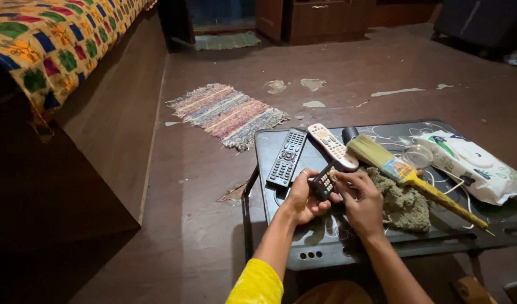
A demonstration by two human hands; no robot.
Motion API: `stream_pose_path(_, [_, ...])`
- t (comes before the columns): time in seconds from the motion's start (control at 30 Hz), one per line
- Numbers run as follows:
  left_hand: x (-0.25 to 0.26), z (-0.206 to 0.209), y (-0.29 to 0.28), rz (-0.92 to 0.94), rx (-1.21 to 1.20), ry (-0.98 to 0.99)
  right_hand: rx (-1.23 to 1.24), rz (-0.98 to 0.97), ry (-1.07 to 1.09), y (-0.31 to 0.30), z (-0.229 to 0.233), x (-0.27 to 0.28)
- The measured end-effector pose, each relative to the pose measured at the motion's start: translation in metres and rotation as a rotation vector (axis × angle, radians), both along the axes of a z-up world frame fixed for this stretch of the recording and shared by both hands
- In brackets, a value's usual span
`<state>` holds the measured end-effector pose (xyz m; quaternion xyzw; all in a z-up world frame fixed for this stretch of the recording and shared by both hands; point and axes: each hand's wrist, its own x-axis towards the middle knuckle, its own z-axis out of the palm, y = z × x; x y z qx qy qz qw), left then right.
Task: The person cleans two remote controls by hand using a small piece of cloth, wiping the buttons and the casing of each remote on a small black table.
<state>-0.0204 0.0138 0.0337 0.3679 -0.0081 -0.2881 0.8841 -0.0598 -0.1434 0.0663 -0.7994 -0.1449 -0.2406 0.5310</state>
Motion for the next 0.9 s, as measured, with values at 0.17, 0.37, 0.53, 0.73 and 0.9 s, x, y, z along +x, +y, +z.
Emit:
stream_pose_path(0.17, [-0.003,0.001,0.000,-0.031,0.143,0.054,-0.131,-0.027,0.048,0.000,0.001,0.002])
stream_pose_path(0.37, [-0.006,-0.002,0.008,-0.101,0.014,0.075,-0.110,-0.049,0.061,0.002,0.002,0.005])
stream_pose_path(0.53, [-0.009,-0.003,0.010,-0.114,0.058,0.010,-0.240,0.034,-0.132,0.001,0.000,0.012])
stream_pose_path(0.73, [-0.013,-0.002,0.009,-0.068,0.073,0.012,-0.142,0.095,-0.135,0.004,0.006,0.001])
stream_pose_path(0.9, [-0.010,-0.005,0.008,-0.086,0.028,-0.006,-0.123,0.140,-0.128,0.010,0.008,-0.011])
